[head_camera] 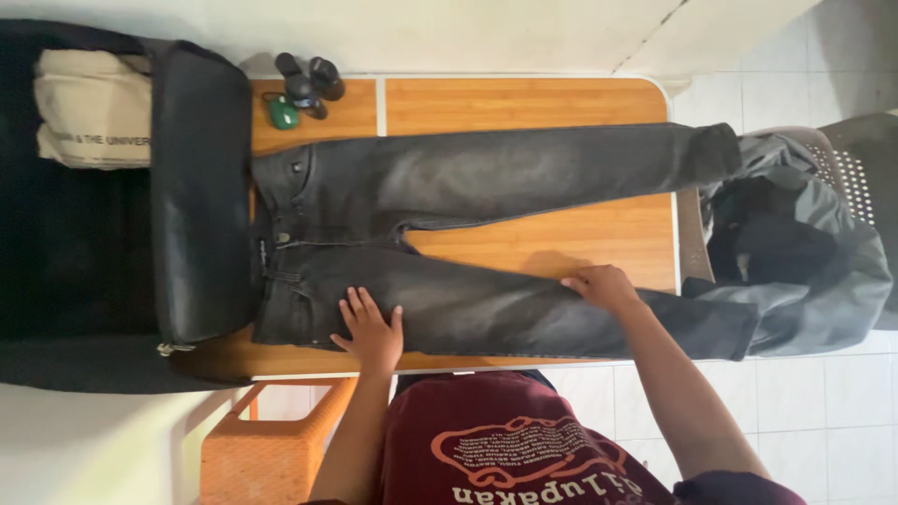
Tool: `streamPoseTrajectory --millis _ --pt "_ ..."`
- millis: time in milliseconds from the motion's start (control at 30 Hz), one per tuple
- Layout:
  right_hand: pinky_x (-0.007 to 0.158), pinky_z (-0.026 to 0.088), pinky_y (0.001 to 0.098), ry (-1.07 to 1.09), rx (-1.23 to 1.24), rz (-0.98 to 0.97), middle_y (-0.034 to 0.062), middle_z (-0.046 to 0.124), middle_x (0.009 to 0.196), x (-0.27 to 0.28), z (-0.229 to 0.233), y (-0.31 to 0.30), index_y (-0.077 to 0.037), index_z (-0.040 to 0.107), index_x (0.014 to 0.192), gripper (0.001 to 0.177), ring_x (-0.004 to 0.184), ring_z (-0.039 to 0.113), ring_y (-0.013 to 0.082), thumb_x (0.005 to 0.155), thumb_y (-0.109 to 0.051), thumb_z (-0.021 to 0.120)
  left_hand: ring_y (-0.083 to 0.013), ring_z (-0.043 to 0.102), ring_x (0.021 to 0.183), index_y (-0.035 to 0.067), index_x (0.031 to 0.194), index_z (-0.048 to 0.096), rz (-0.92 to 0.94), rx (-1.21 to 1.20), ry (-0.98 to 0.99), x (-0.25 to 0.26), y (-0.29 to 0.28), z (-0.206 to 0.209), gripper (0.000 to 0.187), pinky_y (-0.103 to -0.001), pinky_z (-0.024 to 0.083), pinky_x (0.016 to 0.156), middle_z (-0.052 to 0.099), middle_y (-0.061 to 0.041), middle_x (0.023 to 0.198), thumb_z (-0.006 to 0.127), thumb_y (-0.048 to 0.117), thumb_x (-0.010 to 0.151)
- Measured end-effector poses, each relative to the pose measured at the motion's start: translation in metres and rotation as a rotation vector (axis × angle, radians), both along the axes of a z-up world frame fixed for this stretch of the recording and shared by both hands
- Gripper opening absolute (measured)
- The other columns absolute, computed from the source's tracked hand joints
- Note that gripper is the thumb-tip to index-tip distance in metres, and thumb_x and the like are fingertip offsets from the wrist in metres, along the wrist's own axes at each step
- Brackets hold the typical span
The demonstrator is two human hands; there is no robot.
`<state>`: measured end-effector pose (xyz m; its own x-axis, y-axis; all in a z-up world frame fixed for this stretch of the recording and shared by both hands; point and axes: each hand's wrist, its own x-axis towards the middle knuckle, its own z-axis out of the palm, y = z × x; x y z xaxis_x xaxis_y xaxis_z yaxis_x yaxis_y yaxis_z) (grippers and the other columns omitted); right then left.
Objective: The person takes a pair of jeans from a basket, turns them right side out by hand, zips and buttons the fly, and spreads the jeans flat across the table.
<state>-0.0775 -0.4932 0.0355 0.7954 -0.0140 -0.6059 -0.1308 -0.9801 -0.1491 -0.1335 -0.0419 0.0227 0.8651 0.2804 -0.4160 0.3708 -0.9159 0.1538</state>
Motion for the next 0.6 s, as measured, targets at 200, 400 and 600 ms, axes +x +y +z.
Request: streamPoseTrajectory --millis 200,400,600 --pt "0.088 0.052 0.0516 -0.17 -0.013 0.15 0.0117 0.076 0.108 -0.035 0.001 -0.087 -0.014 0.072 0.116 0.051 0.107 0.069 0.0344 0.07 -0.036 0.077 -0.0308 0.004 0.158 0.012 0.163 0.012 -0.008 0.048 0.03 -0.003 0.001 -0.023 0.088 -0.08 0.018 0.11 0.003 -0.005 0.173 0.04 0.063 0.098" --pt "0.089 0.052 0.052 -0.162 -0.228 0.044 0.0113 0.075 0.102 -0.055 0.011 -0.162 -0.016 0.077 0.104 0.027 0.103 0.07 0.0347 0.089 -0.036 0.067 -0.029 0.005 0.158 0.013 0.164 0.012 -0.009 0.063 -0.01 -0.007 0.003 -0.029 0.089 -0.079 0.018 0.111 0.004 -0.004 0.173 0.039 0.066 0.097" --pt "0.089 0.05 0.0523 -0.645 -0.539 -0.461 0.0177 0.068 0.102 -0.117 0.011 -0.2 -0.004 0.07 0.094 0.036 0.106 0.065 0.0389 0.108 -0.037 0.065 -0.0366 0.011 0.158 0.006 0.162 0.023 -0.015 0.103 -0.169 -0.018 -0.001 -0.04 0.082 -0.072 0.022 0.117 0.013 -0.015 0.172 0.042 0.057 0.101"
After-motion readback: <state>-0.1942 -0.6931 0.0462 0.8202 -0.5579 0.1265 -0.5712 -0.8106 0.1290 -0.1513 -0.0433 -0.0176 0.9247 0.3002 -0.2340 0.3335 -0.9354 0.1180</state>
